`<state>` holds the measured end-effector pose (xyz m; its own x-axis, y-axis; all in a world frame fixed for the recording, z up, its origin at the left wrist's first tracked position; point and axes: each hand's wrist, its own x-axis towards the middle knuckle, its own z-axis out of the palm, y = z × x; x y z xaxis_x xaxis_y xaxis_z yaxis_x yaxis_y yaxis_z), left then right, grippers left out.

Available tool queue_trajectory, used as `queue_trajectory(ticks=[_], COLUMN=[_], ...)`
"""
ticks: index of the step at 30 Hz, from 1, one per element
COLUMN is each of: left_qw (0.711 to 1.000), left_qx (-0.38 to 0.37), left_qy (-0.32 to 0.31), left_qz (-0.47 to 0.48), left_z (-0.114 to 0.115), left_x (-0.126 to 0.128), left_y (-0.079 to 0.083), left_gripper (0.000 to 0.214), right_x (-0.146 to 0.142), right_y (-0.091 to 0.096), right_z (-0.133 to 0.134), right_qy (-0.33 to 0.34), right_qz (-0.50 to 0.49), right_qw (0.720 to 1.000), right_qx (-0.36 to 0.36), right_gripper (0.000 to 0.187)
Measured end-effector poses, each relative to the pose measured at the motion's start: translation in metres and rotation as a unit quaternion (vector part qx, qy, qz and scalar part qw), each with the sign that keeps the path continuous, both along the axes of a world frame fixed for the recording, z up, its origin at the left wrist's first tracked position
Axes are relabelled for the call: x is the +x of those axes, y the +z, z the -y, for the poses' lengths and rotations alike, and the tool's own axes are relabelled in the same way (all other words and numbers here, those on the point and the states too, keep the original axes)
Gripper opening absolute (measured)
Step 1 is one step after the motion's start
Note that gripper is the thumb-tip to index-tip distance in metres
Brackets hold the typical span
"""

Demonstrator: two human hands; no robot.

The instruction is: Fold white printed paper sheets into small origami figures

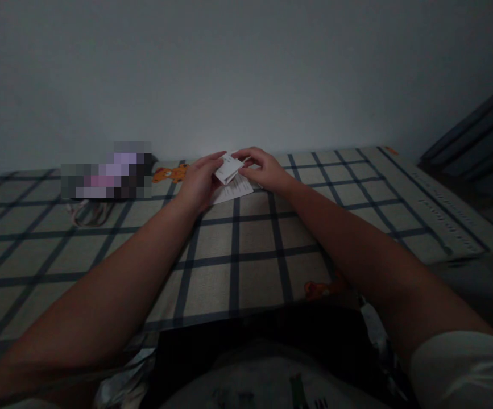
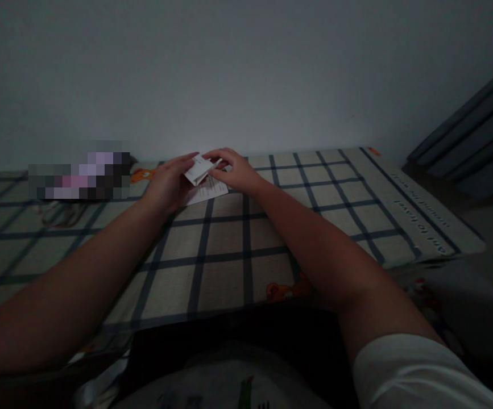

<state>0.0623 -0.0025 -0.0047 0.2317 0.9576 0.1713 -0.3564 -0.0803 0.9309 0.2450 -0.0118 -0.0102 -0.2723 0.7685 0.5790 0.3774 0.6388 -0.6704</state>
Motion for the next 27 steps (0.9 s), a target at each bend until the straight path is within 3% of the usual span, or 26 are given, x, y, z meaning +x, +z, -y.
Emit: queue_trajectory(ticks=[16,27], left_qw=[1.000,1.000], left_qx=[0.008,0.000], left_qy=[-0.009,-0.011], left_qz=[-0.006,0.002], left_z=[0.0011,0.0026], left_x=[-0.0005,-0.0010], left_y=[0.0004,0.0022], left_gripper=[0.037,0.032], right_x=[0.0018,0.0004], right_y=[-0.0048,-0.0033], right_z=[-0.0022,-0.0019], right_qy=[0.014,0.012], right_qz=[-0.002,0.004], right_qw=[1.000,1.000], right_qx=[0.009,-0.011], right_gripper=[0.039,0.042])
